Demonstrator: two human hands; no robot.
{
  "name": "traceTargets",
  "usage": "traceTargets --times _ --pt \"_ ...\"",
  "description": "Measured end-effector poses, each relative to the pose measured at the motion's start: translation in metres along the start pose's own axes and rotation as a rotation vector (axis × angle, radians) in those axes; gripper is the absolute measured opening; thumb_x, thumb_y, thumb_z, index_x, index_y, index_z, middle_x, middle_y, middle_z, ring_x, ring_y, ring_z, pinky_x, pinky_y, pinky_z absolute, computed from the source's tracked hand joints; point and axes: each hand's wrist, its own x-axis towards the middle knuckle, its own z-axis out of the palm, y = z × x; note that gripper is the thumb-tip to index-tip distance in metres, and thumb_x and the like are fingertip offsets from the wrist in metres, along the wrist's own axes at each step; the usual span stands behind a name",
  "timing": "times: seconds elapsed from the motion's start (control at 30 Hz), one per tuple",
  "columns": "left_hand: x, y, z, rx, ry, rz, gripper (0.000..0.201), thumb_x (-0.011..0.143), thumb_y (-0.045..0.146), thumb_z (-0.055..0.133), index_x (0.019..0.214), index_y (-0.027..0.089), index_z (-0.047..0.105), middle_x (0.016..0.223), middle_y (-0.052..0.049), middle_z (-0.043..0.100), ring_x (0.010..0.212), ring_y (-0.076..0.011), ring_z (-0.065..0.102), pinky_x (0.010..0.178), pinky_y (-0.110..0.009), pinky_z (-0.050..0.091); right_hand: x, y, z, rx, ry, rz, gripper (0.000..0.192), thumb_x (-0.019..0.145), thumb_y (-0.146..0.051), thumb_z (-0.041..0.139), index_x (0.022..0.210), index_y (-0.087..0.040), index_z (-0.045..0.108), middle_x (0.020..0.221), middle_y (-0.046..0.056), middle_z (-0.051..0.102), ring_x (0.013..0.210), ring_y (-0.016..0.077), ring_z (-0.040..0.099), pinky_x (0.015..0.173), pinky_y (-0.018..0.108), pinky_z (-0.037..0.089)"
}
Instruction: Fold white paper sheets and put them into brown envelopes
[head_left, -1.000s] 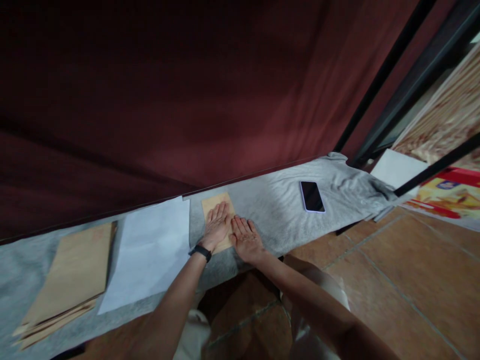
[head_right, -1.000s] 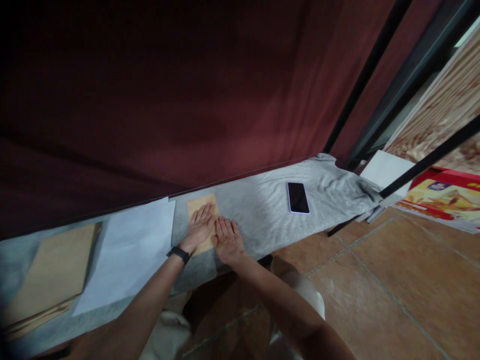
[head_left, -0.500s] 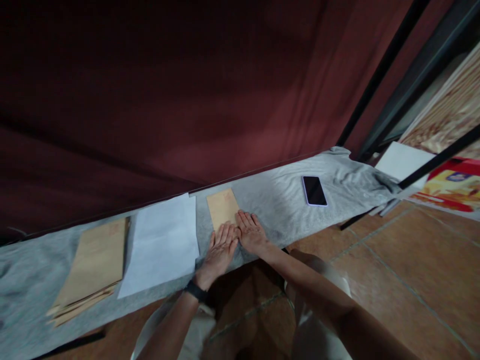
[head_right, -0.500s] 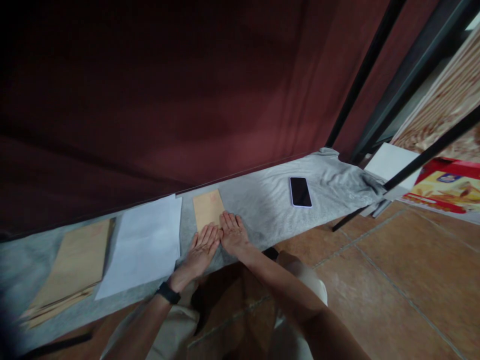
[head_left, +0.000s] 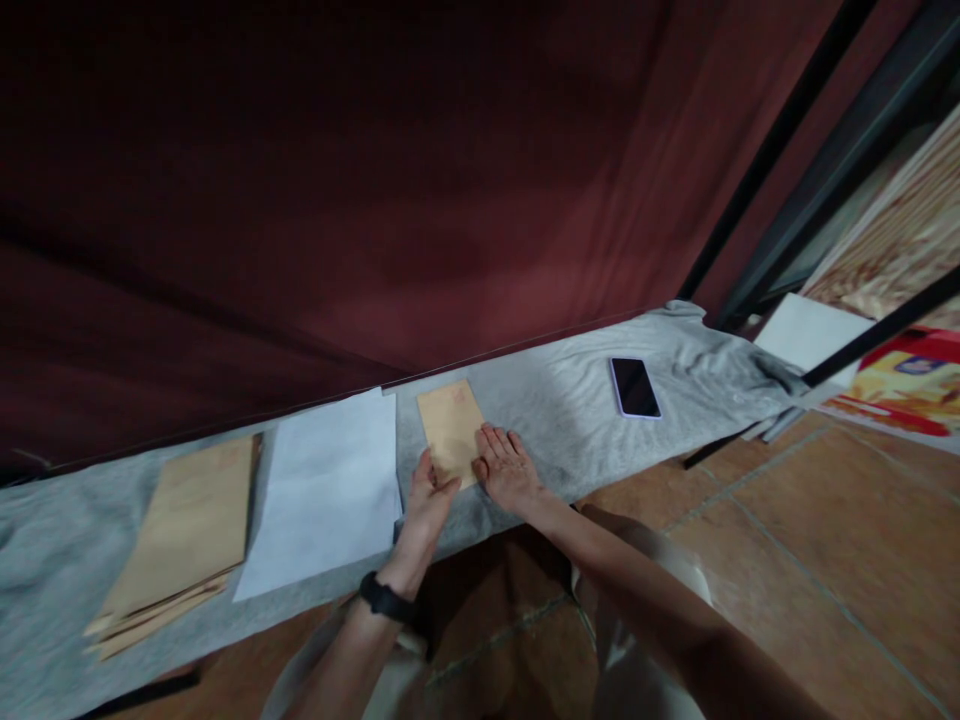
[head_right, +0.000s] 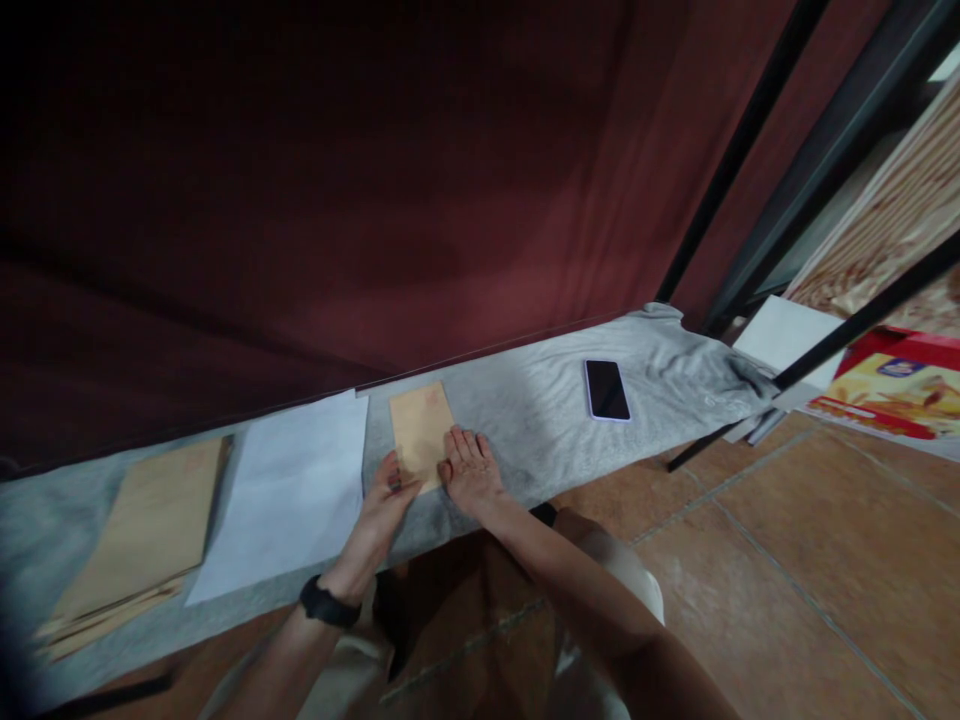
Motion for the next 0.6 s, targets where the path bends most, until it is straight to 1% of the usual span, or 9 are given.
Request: traceTargets --times 0.1,0.13,0.2,0.23,0.3,0.4,0.47,0.53,0.6 --pt "0.01 0.011 -0.007 -0.368 0.094 -0.339 0.081 0.083 0.019 0.065 0.154 0.018 0.024 0.11 -0.009 0.071 0.087 -0.0179 0.072 0.078 -0.031 0.058 0.001 0.001 0.001 -0.011 0.013 -0.019 0.055 0.104 -0.034 0.037 0.154 -0.011 0.038 0.16 0.012 0.036 0.148 0.027 0.036 0.122 0.047 0.025" --pt "0.013 0.015 -0.009 -0.464 0.111 -0.408 0.088 0.08 0.017 0.068 0.155 0.017 0.022 0.104 -0.007 0.071 0.083 -0.0174 0.071 0.077 -0.03 0.057 0.001 0.001 0.0 -0.009 0.018 -0.024 0.055 0.104 -0.034 0.038 0.153 -0.01 0.038 0.159 0.013 0.037 0.147 0.0274 0.037 0.122 0.047 0.026" --pt "0.018 0.024 -0.013 -0.735 0.14 -0.539 0.097 0.072 0.012 0.073 0.155 0.017 0.023 0.092 -0.003 0.072 0.08 -0.0169 0.07 0.079 -0.029 0.055 0.003 0.001 -0.003 0.01 0.028 -0.021 0.054 0.104 -0.034 0.039 0.152 -0.01 0.041 0.157 0.014 0.041 0.146 0.0281 0.039 0.121 0.048 0.028" --pt "0.021 0.028 -0.015 -0.846 0.151 -0.562 0.098 0.069 0.01 0.073 0.154 0.017 0.026 0.089 -0.002 0.072 0.079 -0.0171 0.07 0.079 -0.029 0.054 0.003 0.0 -0.006 0.027 0.033 -0.019 0.053 0.104 -0.034 0.038 0.15 -0.01 0.043 0.156 0.014 0.043 0.145 0.0282 0.04 0.12 0.048 0.029" --pt "0.027 0.035 -0.018 -0.971 0.163 -0.531 0.094 0.065 0.011 0.073 0.151 0.017 0.035 0.09 -0.002 0.073 0.081 -0.0179 0.069 0.081 -0.03 0.053 0.005 -0.003 -0.014 0.075 0.041 -0.048 0.052 0.105 -0.036 0.036 0.149 -0.01 0.045 0.154 0.014 0.046 0.144 0.0271 0.042 0.119 0.048 0.032" --pt "0.035 0.042 -0.022 -1.058 0.167 -0.45 0.079 0.063 0.016 0.074 0.139 0.017 0.051 0.099 -0.004 0.074 0.086 -0.019 0.069 0.085 -0.032 0.052 0.006 -0.008 -0.025 0.14 0.039 -0.191 0.057 0.104 -0.042 0.039 0.153 -0.013 0.038 0.156 0.013 0.045 0.145 0.0254 0.04 0.12 0.047 0.032" --pt "0.039 0.046 -0.026 -1.118 0.158 -0.431 0.07 0.061 0.018 0.076 0.129 0.017 0.059 0.105 -0.006 0.074 0.092 -0.0198 0.069 0.088 -0.032 0.051 0.006 -0.012 -0.029 0.162 0.036 -0.268 0.059 0.103 -0.038 0.043 0.155 -0.012 0.034 0.158 0.013 0.042 0.145 0.0255 0.039 0.121 0.046 0.031" --pt "0.042 0.049 -0.03 -1.202 0.147 -0.457 0.061 0.062 0.022 0.077 0.122 0.018 0.063 0.108 -0.006 0.073 0.095 -0.0201 0.069 0.086 -0.031 0.052 0.007 -0.013 -0.031 0.204 0.051 -0.253 0.056 0.101 -0.027 0.042 0.154 -0.009 0.036 0.157 0.016 0.043 0.144 0.0254 0.042 0.12 0.044 0.034" --pt "0.044 0.053 -0.035 -1.313 0.099 -0.506 0.05 0.071 0.032 0.076 0.118 0.019 0.064 0.108 -0.007 0.073 0.094 -0.0202 0.069 0.081 -0.031 0.054 0.012 -0.013 -0.033 0.335 0.091 -0.167 0.053 0.101 -0.021 0.038 0.152 -0.009 0.039 0.154 0.016 0.046 0.141 0.0248 0.046 0.117 0.042 0.038"
